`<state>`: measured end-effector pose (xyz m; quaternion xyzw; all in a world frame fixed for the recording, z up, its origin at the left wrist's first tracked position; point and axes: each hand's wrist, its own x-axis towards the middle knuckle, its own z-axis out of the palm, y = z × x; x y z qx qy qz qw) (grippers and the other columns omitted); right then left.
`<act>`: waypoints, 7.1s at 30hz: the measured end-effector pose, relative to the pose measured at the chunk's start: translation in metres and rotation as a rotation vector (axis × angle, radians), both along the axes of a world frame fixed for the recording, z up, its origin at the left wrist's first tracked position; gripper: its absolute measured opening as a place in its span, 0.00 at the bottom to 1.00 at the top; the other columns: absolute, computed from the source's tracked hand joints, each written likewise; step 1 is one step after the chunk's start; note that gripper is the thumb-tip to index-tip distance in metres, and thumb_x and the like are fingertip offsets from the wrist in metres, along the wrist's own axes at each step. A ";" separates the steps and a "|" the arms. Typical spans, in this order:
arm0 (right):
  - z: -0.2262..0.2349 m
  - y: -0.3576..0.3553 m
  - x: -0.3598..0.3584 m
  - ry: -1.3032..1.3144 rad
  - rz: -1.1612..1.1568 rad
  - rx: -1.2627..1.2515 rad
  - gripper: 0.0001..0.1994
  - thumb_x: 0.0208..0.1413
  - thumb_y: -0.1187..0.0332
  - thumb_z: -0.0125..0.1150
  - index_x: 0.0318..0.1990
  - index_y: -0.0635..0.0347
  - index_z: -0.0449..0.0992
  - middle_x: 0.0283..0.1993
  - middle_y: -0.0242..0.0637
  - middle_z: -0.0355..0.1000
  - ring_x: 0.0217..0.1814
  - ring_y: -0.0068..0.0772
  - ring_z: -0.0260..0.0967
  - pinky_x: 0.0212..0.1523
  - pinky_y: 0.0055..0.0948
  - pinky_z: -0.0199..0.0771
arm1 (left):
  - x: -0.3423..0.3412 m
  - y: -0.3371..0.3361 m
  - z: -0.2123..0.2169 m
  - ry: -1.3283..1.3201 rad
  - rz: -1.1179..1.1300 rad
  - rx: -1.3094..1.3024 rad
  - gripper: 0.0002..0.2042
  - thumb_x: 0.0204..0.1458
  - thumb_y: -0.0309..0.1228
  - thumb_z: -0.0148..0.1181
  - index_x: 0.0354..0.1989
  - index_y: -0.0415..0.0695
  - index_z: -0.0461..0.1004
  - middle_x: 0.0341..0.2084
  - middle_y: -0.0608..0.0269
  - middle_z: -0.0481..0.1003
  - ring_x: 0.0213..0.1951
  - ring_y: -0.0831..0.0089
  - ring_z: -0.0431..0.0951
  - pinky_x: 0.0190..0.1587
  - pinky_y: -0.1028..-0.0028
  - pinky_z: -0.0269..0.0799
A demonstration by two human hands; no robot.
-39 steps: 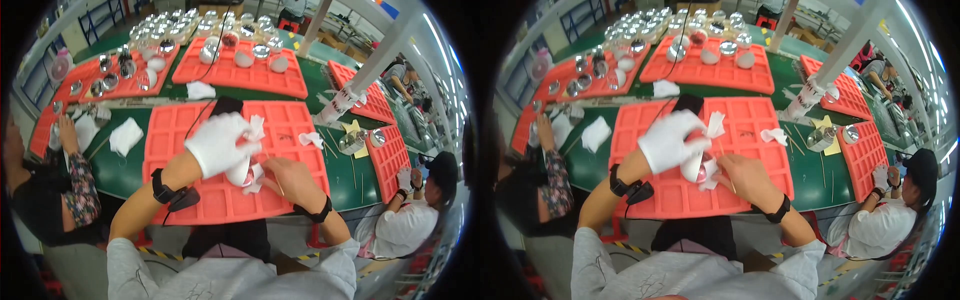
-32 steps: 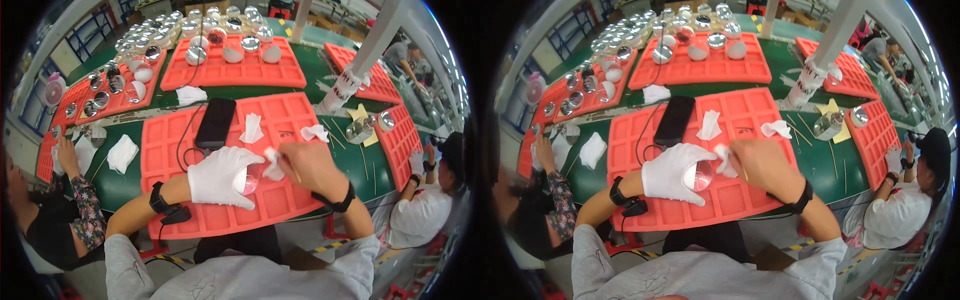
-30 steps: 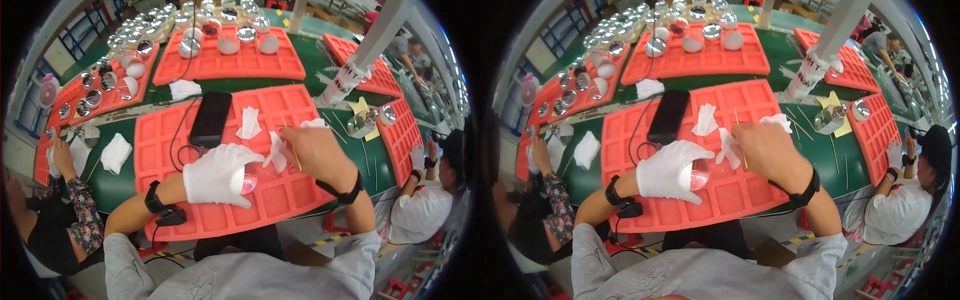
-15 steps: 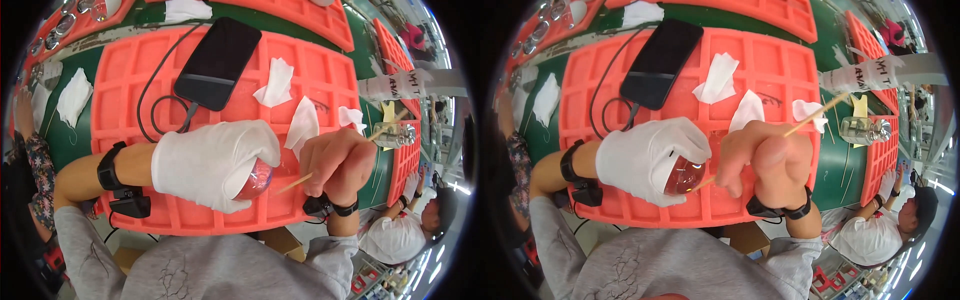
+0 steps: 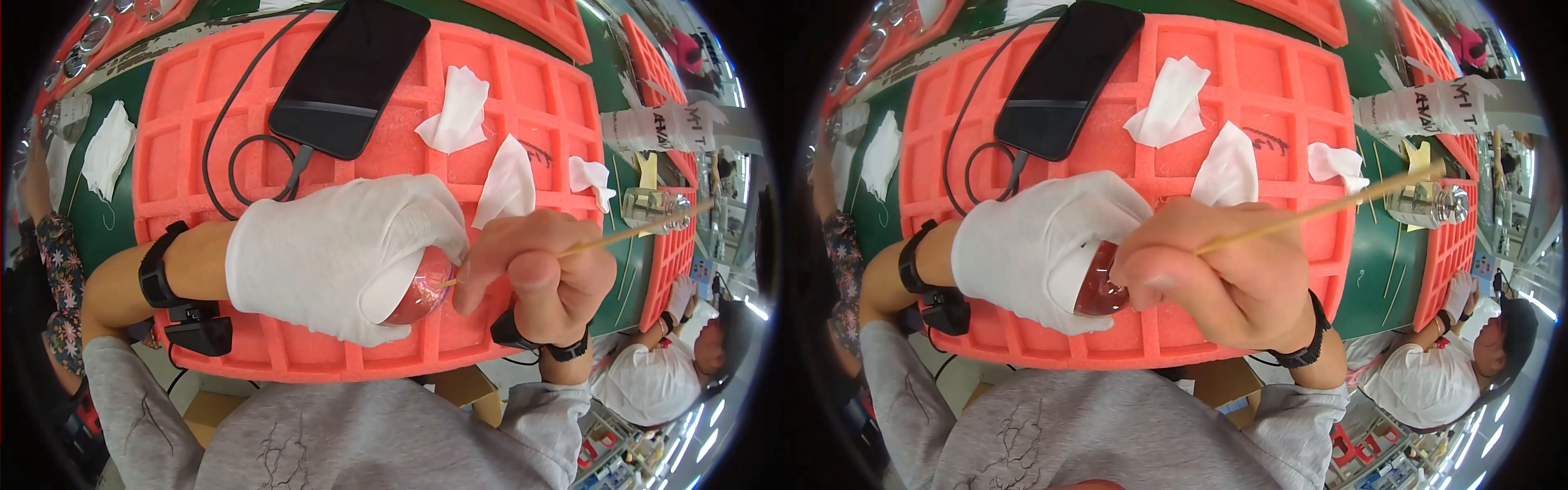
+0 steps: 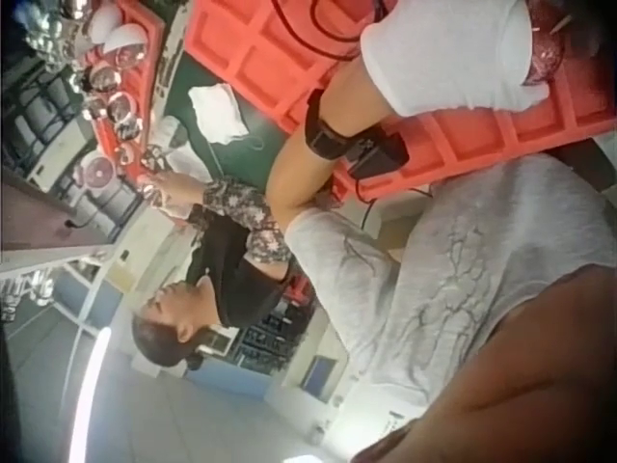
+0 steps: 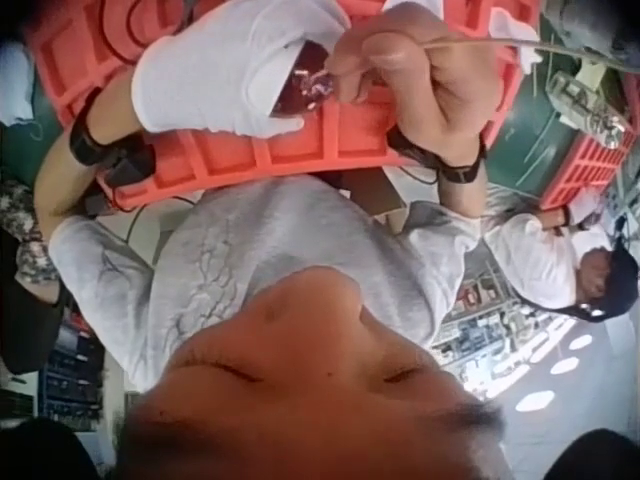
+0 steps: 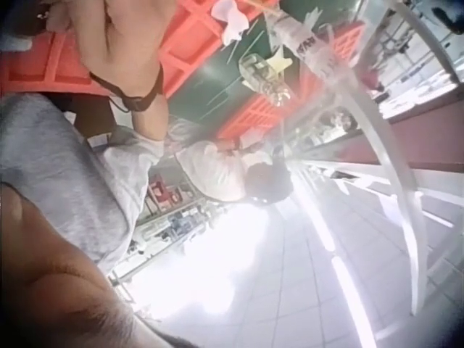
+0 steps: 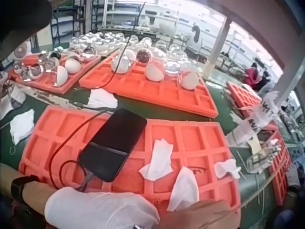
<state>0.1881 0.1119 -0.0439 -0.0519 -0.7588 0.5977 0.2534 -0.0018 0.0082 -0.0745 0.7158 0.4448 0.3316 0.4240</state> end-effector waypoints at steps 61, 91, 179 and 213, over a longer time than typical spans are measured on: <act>-0.013 0.007 0.001 0.129 0.023 0.112 0.18 0.70 0.63 0.50 0.31 0.69 0.73 0.21 0.39 0.75 0.18 0.33 0.73 0.19 0.31 0.73 | 0.003 0.003 0.000 -0.009 0.014 -0.017 0.20 0.33 0.36 0.76 0.38 0.46 0.81 0.41 0.60 0.78 0.47 0.60 0.75 0.49 0.64 0.72; 0.000 0.031 0.008 0.164 -0.047 -0.245 0.24 0.67 0.71 0.45 0.68 0.71 0.57 0.52 0.55 0.69 0.19 0.27 0.70 0.20 0.17 0.67 | -0.002 -0.004 -0.001 0.036 0.027 0.077 0.29 0.34 0.32 0.78 0.47 0.48 0.71 0.44 0.62 0.71 0.44 0.63 0.73 0.45 0.67 0.73; 0.006 -0.015 0.013 0.113 0.117 0.896 0.13 0.60 0.68 0.65 0.35 0.73 0.73 0.23 0.43 0.76 0.18 0.31 0.72 0.17 0.28 0.76 | 0.010 -0.008 -0.007 -0.049 0.095 0.232 0.13 0.34 0.25 0.72 0.33 0.45 0.82 0.39 0.59 0.70 0.36 0.66 0.75 0.33 0.69 0.74; 0.005 -0.012 0.012 0.086 0.019 0.898 0.13 0.48 0.71 0.71 0.34 0.70 0.73 0.22 0.38 0.77 0.16 0.28 0.72 0.17 0.27 0.73 | 0.009 -0.007 -0.006 -0.039 0.086 0.219 0.13 0.36 0.26 0.72 0.33 0.46 0.82 0.38 0.60 0.70 0.35 0.66 0.76 0.32 0.70 0.75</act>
